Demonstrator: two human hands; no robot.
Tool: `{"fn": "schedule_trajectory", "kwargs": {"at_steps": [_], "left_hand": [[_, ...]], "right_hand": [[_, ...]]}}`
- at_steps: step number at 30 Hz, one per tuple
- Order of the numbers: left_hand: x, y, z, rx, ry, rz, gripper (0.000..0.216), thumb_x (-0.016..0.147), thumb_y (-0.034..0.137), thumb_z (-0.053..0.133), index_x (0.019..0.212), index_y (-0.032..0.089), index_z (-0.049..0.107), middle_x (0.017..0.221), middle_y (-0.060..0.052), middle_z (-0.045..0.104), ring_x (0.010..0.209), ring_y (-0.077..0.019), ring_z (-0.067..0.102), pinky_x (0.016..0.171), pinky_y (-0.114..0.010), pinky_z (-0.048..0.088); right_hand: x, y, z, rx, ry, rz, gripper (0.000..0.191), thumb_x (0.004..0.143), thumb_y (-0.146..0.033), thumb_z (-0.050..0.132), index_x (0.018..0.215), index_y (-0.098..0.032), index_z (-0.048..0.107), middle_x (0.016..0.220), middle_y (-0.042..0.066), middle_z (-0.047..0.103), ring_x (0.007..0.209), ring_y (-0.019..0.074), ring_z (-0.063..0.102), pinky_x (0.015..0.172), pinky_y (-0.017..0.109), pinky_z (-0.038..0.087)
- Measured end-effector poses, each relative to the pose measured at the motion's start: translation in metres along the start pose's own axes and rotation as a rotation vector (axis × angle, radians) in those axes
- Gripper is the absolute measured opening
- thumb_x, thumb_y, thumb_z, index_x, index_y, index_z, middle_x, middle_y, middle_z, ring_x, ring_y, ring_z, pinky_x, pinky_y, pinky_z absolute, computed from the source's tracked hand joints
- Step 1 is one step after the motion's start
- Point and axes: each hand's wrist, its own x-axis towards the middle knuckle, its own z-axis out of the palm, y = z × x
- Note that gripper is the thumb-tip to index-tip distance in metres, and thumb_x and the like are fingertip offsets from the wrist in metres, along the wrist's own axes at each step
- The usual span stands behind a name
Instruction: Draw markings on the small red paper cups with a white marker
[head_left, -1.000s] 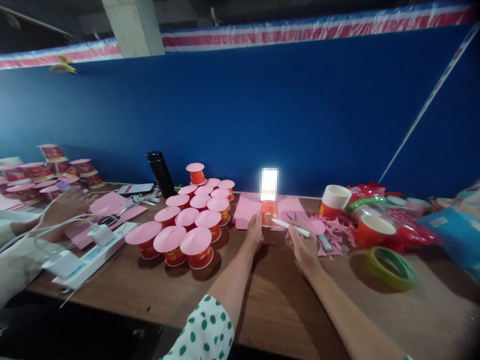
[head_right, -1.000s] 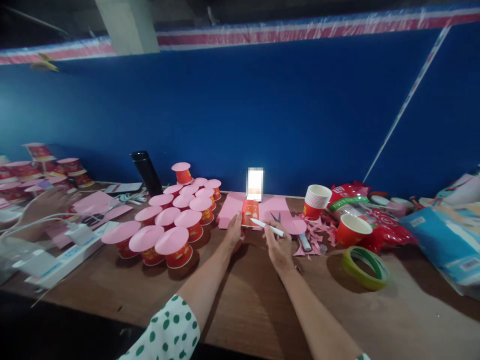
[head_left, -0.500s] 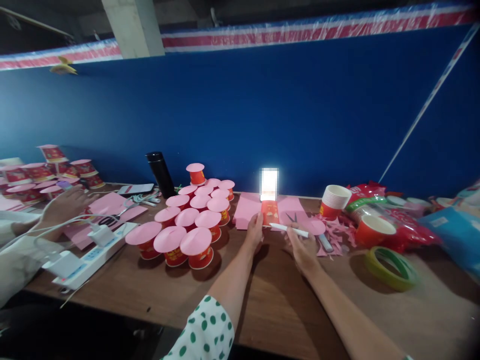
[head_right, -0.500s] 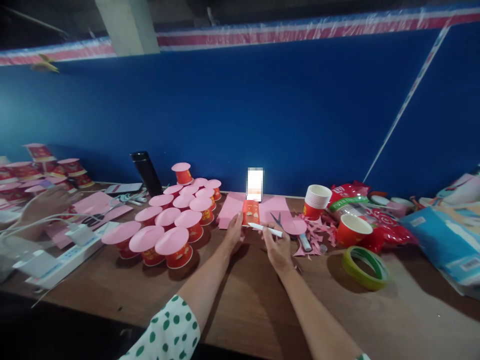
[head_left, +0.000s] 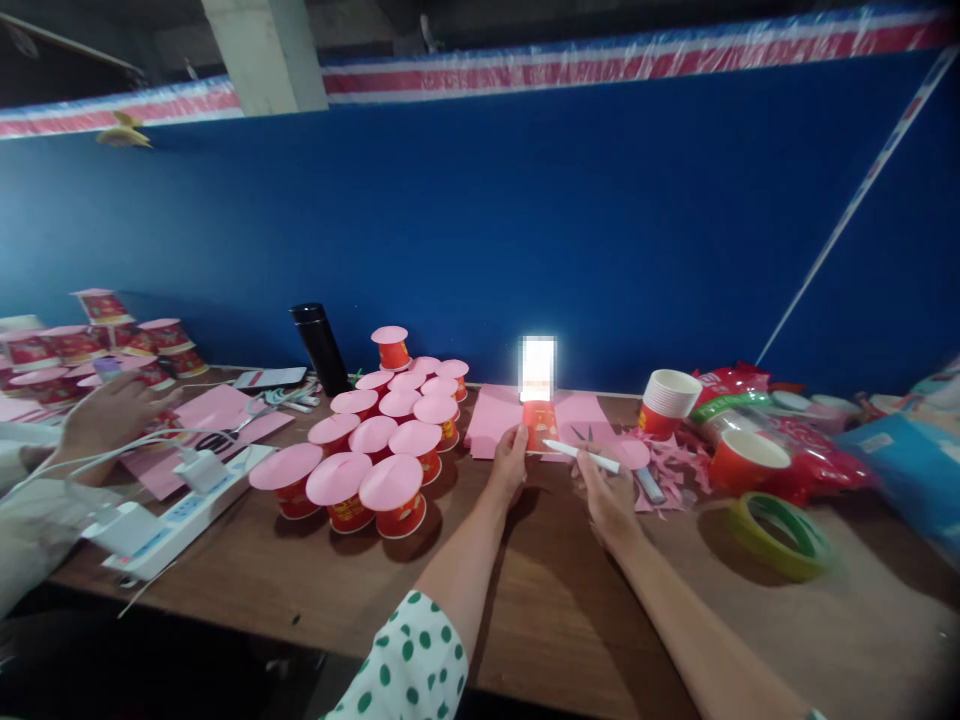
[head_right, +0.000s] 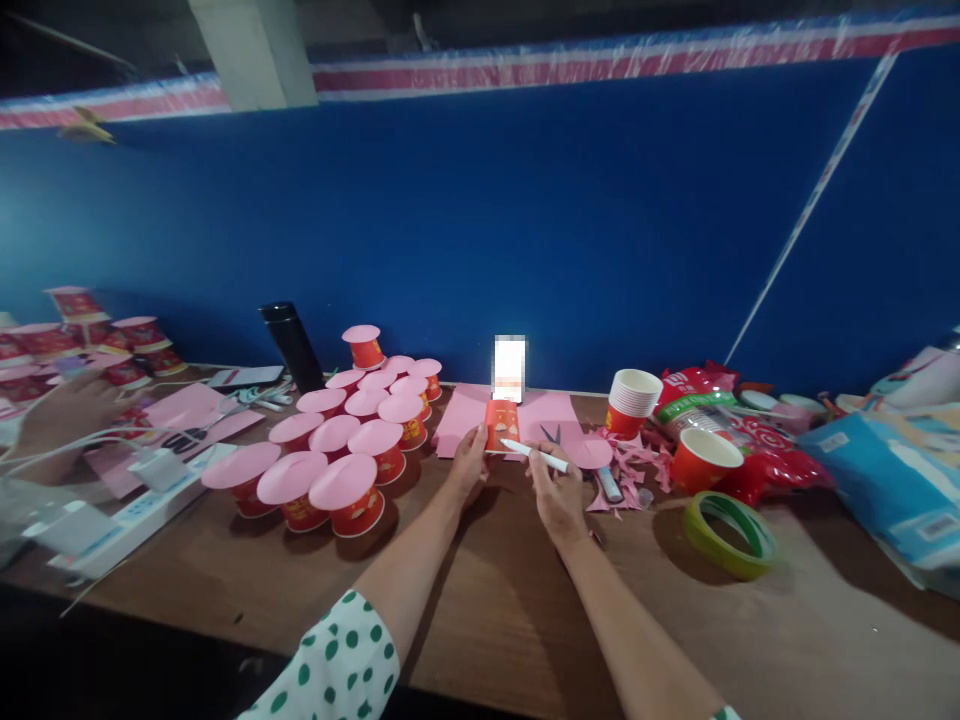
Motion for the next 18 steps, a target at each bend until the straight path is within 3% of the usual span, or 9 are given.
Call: {"fn": "schedule_trajectory", "kwargs": {"at_steps": [4,10,18], "left_hand": [[-0.0003,0.0001,-0.0001,0.012,0.019,-0.005,0.045,0.062,0.052,0.072,0.088,0.016,0.062,0.082,-0.005,0.068,0.07,-0.0144,0.063,0.067,-0.027,0.049],[-0.0003,0.0023,-0.0003,-0.021,-0.021,-0.013,0.043,0.065,0.051,0.071,0.089,0.017,0.063,0.081,-0.003,0.068,0.074,-0.0147,0.064,0.071,-0.027,0.05],[-0.0007,0.0021,-0.0005,-0.03,-0.005,-0.025,0.043,0.065,0.051,0.071,0.088,0.016,0.062,0.083,-0.004,0.068,0.075,-0.0159,0.064,0.071,-0.027,0.05]], "right_hand": [[0.0001,0.0002,0.0004,-0.001,-0.014,-0.013,0.03,0.076,-0.045,0.061,0.073,-0.016,0.062,0.059,0.0,0.059,0.05,0.0096,0.05,0.044,0.02,0.038],[0.001,-0.0025,0.0003,0.036,0.081,0.027,0.033,0.074,-0.048,0.062,0.081,-0.016,0.063,0.057,0.0,0.058,0.047,0.0098,0.048,0.041,0.02,0.036],[0.0017,-0.0003,-0.0001,0.051,0.045,0.028,0.035,0.074,-0.049,0.062,0.078,-0.015,0.061,0.058,0.001,0.059,0.049,0.0103,0.049,0.043,0.02,0.038]]}}
